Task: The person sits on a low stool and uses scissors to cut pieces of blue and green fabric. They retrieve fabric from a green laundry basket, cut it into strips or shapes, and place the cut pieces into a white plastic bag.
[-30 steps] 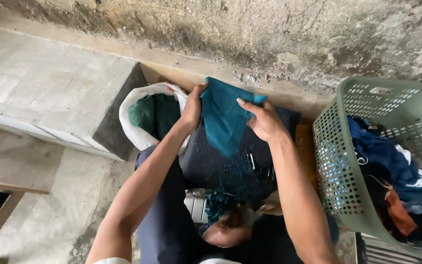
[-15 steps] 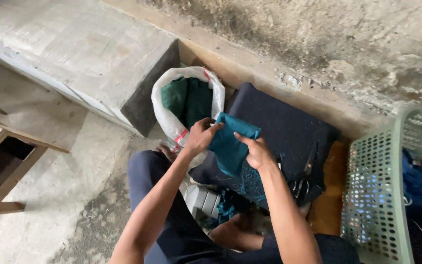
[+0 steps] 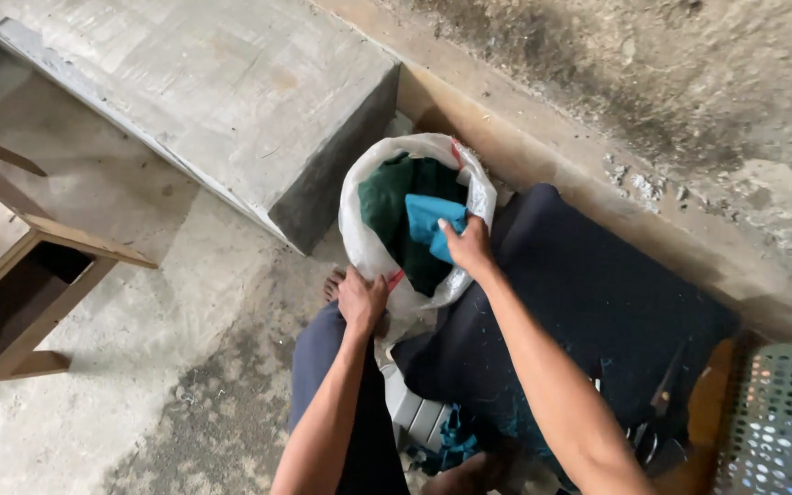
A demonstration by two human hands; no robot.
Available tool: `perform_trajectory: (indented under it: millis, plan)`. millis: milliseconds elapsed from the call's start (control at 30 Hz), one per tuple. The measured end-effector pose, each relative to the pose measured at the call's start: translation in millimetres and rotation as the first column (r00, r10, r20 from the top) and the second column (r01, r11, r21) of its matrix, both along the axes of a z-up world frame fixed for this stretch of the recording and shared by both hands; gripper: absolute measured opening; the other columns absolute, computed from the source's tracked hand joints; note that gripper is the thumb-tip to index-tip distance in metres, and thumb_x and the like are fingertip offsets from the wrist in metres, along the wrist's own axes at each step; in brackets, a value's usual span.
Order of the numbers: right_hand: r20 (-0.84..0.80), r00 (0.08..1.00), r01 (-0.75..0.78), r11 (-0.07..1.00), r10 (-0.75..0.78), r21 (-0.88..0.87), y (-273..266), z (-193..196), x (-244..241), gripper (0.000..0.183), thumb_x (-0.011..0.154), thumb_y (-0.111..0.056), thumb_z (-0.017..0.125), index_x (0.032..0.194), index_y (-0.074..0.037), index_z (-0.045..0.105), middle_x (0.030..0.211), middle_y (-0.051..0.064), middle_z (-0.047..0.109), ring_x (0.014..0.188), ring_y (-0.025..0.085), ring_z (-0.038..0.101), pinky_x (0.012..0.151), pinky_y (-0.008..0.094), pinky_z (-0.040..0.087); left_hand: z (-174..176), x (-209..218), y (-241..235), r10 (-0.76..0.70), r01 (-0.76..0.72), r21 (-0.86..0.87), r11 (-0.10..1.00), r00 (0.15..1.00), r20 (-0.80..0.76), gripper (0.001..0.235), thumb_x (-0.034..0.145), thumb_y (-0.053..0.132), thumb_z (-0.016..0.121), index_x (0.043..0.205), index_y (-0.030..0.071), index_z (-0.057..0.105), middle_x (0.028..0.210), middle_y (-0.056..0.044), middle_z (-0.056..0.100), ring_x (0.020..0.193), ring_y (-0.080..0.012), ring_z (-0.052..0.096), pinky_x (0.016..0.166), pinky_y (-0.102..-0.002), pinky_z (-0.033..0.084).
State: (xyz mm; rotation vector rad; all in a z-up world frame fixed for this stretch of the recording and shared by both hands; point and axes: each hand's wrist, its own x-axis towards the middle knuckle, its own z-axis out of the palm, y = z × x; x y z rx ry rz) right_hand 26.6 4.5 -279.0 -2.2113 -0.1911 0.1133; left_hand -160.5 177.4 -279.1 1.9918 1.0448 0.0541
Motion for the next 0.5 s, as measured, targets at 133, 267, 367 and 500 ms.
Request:
perform_trajectory:
  millis: [133, 267, 367, 500]
  plan:
    - [-0.092, 0.982, -0.172, 0.983, 0.167, -0.058, 29, 10, -23, 0.021, 0.083, -0.018, 0.079, 0.084, 0.001, 0.072, 0.068, 0.014, 0.066, 0.07, 0.032, 0.068, 0.061, 0.044, 0.049, -15, -3, 4, 0.132, -0.133, -0.004, 0.991, 0.982, 0.134, 0.037, 0.087, 0.029, 0.069, 0.105, -0.003, 0.068, 0.09, -0.035, 0.071, 0.091, -0.0553, 0.071, 0.078, -0.06, 0.057]
    - [-0.354, 0.856, -0.44, 0.89, 0.376, -0.119, 51, 9, -40, 0.023, 0.077, -0.02, 0.082, 0.083, 0.0, 0.073, 0.072, 0.012, 0.069, 0.072, 0.03, 0.068, 0.064, 0.043, 0.049, 37, -19, 1, 0.337, -0.275, -0.225, 0.935, 0.887, 0.315, 0.029, 0.085, 0.02, 0.062, 0.109, 0.006, 0.072, 0.085, -0.028, 0.071, 0.086, -0.0437, 0.073, 0.069, -0.051, 0.057]
    - [-0.526, 0.709, -0.617, 0.774, 0.47, -0.14, 81, 30, -63, 0.044, 0.076, -0.026, 0.084, 0.106, 0.005, 0.073, 0.103, 0.023, 0.072, 0.103, 0.039, 0.068, 0.085, 0.049, 0.054, 37, -29, 3, 0.431, -0.282, -0.373, 0.884, 0.801, 0.415, 0.047, 0.083, 0.009, 0.054, 0.127, 0.009, 0.07, 0.073, -0.021, 0.07, 0.069, -0.0283, 0.07, 0.06, -0.039, 0.058]
    - [-0.681, 0.584, -0.742, 0.63, 0.442, -0.228, 110, -3, -67, 0.086, 0.082, -0.04, 0.083, 0.145, 0.007, 0.048, 0.148, 0.027, 0.055, 0.14, 0.038, 0.051, 0.118, 0.048, 0.044, 34, -37, 4, 0.423, -0.201, -0.418, 0.886, 0.718, 0.552, 0.063, 0.083, 0.0, 0.046, 0.138, 0.019, 0.071, 0.063, -0.021, 0.069, 0.062, -0.0186, 0.064, 0.052, -0.035, 0.054]
